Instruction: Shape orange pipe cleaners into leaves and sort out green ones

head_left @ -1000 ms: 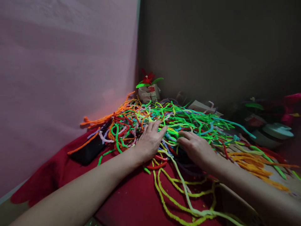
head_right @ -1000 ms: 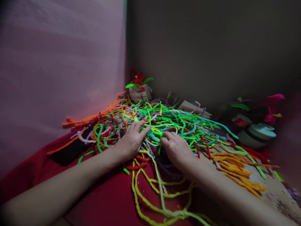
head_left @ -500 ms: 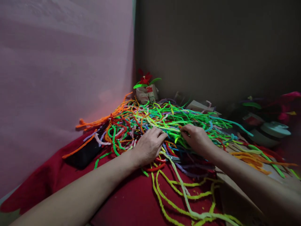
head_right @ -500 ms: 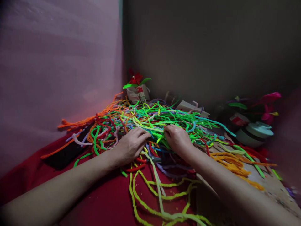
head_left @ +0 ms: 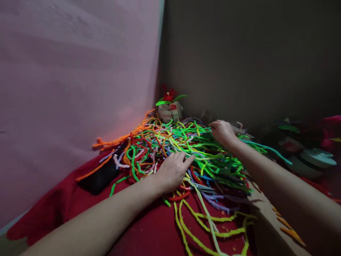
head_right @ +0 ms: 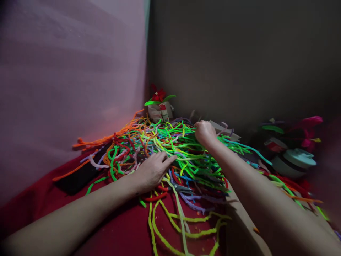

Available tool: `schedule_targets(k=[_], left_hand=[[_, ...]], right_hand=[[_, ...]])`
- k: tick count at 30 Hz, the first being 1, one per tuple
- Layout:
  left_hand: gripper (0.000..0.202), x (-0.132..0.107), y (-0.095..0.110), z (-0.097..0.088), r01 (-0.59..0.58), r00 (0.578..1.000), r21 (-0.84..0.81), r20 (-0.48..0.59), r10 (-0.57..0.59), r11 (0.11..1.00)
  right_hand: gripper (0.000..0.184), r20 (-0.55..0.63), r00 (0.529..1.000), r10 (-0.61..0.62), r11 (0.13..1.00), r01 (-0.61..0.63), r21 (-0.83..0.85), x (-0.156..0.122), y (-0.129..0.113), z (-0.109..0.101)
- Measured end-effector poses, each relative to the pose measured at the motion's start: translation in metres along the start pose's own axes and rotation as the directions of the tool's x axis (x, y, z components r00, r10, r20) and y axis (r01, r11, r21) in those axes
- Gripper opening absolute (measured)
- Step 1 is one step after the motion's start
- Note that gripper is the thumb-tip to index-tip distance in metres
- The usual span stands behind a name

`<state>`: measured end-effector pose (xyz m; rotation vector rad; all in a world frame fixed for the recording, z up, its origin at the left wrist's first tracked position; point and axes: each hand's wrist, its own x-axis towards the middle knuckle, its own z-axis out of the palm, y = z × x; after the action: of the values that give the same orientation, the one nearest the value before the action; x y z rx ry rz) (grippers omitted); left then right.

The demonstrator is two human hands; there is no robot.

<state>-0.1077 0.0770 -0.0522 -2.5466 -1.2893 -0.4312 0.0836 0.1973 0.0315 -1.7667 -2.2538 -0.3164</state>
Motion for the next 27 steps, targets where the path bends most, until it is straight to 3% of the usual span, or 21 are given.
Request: schedule_targets(k=[5,14,27], left_hand=[[0.046,-0.001,-0.001,-0.001,-0.014,1.0,0.016,-0.006,0.014,1.0],[0.044,0.0,0.0,-0.001,-0.01,1.0,0.016,0.008,0.01,1.0],[0.043,0.001,0.0,-0.001,-0.008,1.0,0.014,0.004,0.008,1.0]], right_hand=[[0.03,0.095,0.993,0.071,0.996,-0.064,-0.067,0.022,0.009,0.027],[0.029,0.06,0.997,-0.037,0.999,0.037,0.007,0.015,0.028,0.035],[0.027,0.025,0.999,-0.024,0.971,0.017,0.24,0.006,0.042,0.012]])
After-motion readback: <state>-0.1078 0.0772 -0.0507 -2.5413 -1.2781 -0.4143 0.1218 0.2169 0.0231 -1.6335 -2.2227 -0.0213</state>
